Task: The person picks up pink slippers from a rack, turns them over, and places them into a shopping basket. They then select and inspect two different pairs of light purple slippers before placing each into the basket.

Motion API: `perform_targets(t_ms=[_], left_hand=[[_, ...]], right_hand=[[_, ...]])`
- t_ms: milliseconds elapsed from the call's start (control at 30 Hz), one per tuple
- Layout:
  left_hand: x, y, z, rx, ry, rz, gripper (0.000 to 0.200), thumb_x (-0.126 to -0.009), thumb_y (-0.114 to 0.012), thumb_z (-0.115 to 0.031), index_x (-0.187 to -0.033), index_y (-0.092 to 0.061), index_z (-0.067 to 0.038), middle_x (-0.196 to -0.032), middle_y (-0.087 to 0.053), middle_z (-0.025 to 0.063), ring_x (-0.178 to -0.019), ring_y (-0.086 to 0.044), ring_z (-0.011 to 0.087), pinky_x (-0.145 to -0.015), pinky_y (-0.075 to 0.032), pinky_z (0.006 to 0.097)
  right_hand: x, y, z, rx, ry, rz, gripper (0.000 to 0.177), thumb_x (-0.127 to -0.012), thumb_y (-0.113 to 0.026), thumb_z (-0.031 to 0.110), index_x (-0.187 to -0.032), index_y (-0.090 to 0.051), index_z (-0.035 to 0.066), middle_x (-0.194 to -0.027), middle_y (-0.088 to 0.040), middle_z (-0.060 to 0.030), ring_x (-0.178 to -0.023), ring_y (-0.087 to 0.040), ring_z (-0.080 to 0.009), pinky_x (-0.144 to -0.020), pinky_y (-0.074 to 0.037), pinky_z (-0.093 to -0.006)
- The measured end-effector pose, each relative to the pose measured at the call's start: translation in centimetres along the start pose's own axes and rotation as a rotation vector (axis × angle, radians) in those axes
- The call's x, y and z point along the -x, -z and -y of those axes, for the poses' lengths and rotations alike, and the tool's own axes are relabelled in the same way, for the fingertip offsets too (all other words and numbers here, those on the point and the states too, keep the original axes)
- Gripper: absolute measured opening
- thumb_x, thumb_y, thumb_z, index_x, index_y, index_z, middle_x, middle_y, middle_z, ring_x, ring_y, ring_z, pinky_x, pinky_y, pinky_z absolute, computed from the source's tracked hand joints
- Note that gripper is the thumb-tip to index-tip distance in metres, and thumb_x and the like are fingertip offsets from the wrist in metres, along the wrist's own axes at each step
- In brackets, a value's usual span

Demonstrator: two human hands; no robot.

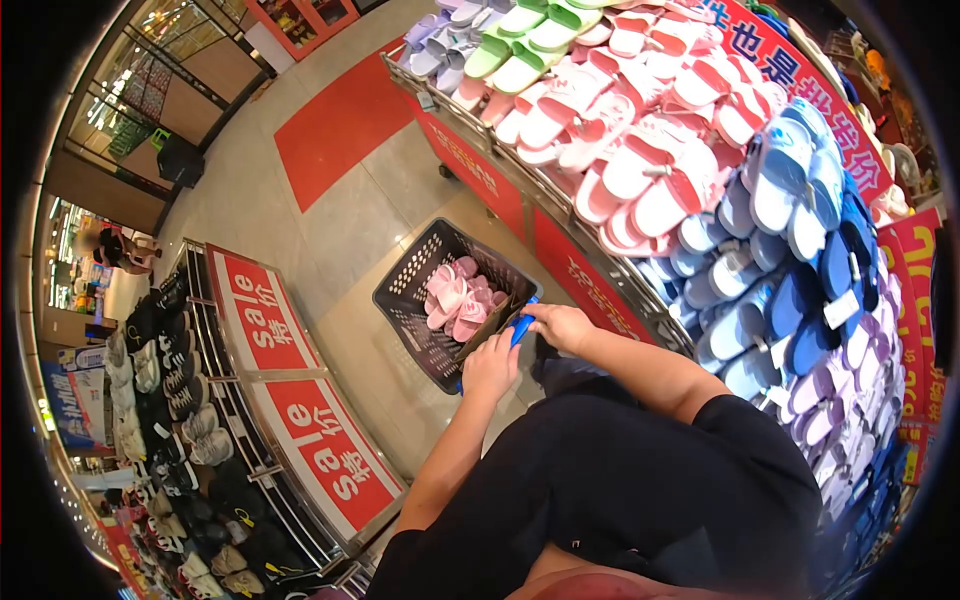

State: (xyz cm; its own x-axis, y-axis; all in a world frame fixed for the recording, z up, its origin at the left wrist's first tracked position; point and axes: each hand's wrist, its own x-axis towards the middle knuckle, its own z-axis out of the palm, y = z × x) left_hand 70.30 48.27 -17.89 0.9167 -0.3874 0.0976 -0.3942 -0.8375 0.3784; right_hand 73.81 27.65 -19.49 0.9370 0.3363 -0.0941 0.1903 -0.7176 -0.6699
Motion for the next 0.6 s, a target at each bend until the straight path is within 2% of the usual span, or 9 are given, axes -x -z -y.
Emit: perform_targets(t_ms=[133, 300, 467, 600], left_hand=[[-3.8, 1.9, 5.0, 0.004, 0.022, -0.007, 0.034, -0.090, -0.062, -0.028, -0.119, -0.060, -0.011, -0.095, -0.066, 0.0095, -0.082, -0.067, 0.0313, -0.070, -0.054, 0.0434], [-7.8, 3.8, 10.6, -0.059, 0.004, -0.022, 0.031, -0.088, -0.065, -0.027, -0.115, -0.064, -0.012, -0.089, -0.066, 0.0076, -0.075, -0.067, 0.0305, -0.067, -0.055, 0.0419], [-11.1, 5.2, 15.6, -0.154, -0.001, -0.006, 0.030, -0.087, -0.066, -0.027, -0.112, -0.064, -0.012, -0.086, -0.066, 0.0079, -0.071, -0.067, 0.0298, -0.062, -0.054, 0.0413], [-13.4, 6.5, 19.4, -0.138, -0.046, -0.067, 0.029, -0.086, -0.067, -0.030, -0.106, -0.064, -0.010, -0.080, -0.066, 0.0091, -0.067, -0.066, 0.0306, -0.060, -0.054, 0.0415]], right_hand=[[-6.7, 1.4, 2.2, 0.018, -0.008, 0.158, 0.038, -0.095, -0.057, 0.041, -0.124, -0.061, 0.017, -0.116, -0.068, -0.0087, -0.106, -0.065, -0.0311, -0.085, -0.053, -0.0445], [-14.0, 0.4, 2.3, 0.031, 0.073, 0.196, 0.040, -0.094, -0.057, 0.044, -0.124, -0.061, 0.018, -0.116, -0.068, -0.0115, -0.102, -0.066, -0.0326, -0.084, -0.054, -0.0460], [-20.0, 1.4, 4.9, 0.079, 0.014, 0.284, 0.042, -0.094, -0.057, 0.046, -0.127, -0.061, 0.020, -0.111, -0.070, -0.0113, -0.102, -0.067, -0.0323, -0.084, -0.054, -0.0456], [-24.3, 1.4, 6.0, 0.142, 0.032, 0.342, 0.044, -0.094, -0.058, 0.047, -0.128, -0.062, 0.020, -0.109, -0.070, -0.0117, -0.101, -0.067, -0.0320, -0.084, -0.054, -0.0451]])
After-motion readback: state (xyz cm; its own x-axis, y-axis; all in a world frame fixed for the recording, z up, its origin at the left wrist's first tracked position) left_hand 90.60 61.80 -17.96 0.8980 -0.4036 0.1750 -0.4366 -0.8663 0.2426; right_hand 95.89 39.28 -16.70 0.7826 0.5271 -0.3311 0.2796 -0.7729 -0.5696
